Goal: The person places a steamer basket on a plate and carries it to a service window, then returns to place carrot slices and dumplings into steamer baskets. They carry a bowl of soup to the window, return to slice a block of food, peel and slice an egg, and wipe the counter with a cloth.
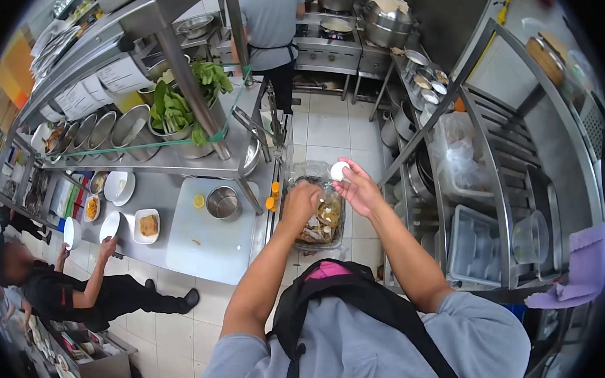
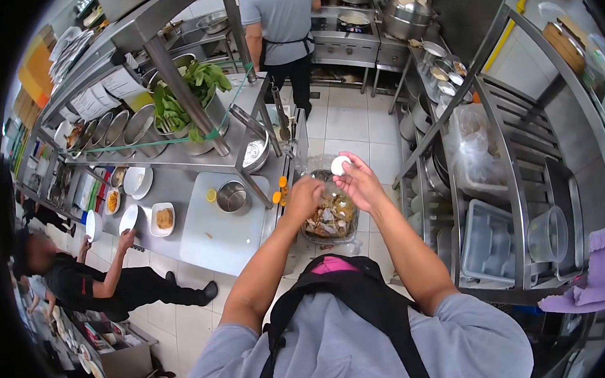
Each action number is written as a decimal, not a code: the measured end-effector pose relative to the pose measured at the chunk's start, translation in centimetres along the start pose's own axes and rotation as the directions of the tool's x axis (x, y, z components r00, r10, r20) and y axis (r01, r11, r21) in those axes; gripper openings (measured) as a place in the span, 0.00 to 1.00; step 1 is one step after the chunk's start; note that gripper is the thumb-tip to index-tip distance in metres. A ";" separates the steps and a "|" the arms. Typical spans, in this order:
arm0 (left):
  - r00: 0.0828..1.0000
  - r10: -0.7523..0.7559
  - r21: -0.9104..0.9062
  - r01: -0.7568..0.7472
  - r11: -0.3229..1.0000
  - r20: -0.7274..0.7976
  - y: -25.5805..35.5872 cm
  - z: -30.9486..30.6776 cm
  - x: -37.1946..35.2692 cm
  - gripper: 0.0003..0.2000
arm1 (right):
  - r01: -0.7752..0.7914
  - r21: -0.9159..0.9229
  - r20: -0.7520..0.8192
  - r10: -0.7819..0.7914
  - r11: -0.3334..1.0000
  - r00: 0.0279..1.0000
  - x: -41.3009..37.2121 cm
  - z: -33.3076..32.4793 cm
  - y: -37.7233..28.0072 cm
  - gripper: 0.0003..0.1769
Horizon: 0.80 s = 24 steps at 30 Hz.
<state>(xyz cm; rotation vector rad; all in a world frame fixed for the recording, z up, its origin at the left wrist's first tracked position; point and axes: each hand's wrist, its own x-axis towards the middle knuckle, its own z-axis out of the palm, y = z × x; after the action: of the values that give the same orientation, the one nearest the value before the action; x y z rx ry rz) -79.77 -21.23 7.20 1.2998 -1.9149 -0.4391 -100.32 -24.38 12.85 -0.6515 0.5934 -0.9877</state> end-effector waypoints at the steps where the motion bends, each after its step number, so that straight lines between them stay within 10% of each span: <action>1: 0.995 -0.103 -0.077 0.102 0.992 -0.014 1.3 -1.0 0.6 0.08 | 0.002 -0.020 -0.002 -0.002 1.000 1.000 -0.1 -0.1 0.0 0.24; 4: 0.976 -0.203 -0.325 0.166 0.931 -0.084 2.5 -1.1 2.1 0.12 | -0.002 -0.117 0.012 0.003 0.993 1.000 -0.5 -0.3 -0.1 0.26; 6: 0.959 -0.250 -0.490 0.282 0.825 0.131 4.5 -2.2 2.6 0.15 | -0.015 -0.190 0.027 0.020 0.982 0.999 -0.9 -0.2 0.2 0.27; 16: 0.985 -0.132 -0.413 0.167 0.895 0.113 5.5 -3.0 2.5 0.21 | -0.044 -0.299 0.097 0.076 0.953 0.992 -0.9 -0.1 0.0 0.27; 21: 0.877 -0.437 -0.823 0.392 0.411 0.199 2.9 -1.0 1.9 0.19 | -0.018 -0.185 0.148 0.046 0.983 0.988 -0.9 0.7 -0.2 0.28; 24: 0.858 -0.468 -0.833 0.409 0.374 0.211 3.1 -0.2 1.4 0.19 | 0.035 -0.170 0.075 -0.023 0.985 0.997 -0.6 1.1 0.3 0.25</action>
<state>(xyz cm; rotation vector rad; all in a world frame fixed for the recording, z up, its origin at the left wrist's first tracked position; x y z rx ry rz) -81.85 -21.16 9.83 1.0373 -0.9262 -1.4199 -99.67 -23.47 13.44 -0.8473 0.6099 -0.9425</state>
